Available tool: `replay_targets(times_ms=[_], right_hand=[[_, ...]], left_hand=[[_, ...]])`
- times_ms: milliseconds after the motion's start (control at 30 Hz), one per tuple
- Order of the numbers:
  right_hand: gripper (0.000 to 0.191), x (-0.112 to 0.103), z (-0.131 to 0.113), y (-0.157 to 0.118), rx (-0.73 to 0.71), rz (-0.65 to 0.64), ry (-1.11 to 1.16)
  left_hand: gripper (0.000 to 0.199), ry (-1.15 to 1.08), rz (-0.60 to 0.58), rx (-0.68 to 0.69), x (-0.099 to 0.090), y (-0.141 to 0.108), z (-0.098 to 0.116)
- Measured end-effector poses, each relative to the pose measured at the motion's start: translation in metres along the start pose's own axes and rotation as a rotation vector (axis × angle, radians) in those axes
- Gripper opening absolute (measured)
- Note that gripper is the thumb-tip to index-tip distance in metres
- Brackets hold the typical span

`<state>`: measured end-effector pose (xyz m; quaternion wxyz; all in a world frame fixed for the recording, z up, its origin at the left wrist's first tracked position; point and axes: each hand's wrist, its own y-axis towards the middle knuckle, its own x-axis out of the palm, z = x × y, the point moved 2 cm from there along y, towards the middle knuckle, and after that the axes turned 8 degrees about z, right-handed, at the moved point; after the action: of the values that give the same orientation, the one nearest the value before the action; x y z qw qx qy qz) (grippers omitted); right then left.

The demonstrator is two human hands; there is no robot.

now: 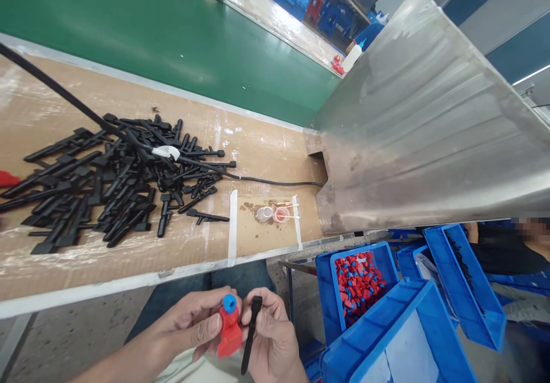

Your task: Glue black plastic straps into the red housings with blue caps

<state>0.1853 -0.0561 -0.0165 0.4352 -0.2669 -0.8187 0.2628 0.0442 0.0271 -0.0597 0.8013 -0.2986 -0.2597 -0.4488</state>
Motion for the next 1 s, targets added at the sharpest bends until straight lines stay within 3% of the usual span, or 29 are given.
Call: replay_targets(times_ms=[333, 700, 1000], right_hand=[[0.045, 0.005, -0.002, 0.004, 0.053, 0.014, 0.07], [0.039, 0.019, 0.0, 0.009, 0.021, -0.053, 0.032], [0.036, 0.024, 0.001, 0.01, -0.01, -0.107, -0.033]], left_hand=[[0.052, -0.207, 0.058, -0.065, 0.01, 0.008, 0.007], [0.044, -0.312, 0.016, -0.051, -0.01, 0.006, -0.012], [0.054, -0.276, 0.012, -0.081, -0.013, 0.008, -0.005]])
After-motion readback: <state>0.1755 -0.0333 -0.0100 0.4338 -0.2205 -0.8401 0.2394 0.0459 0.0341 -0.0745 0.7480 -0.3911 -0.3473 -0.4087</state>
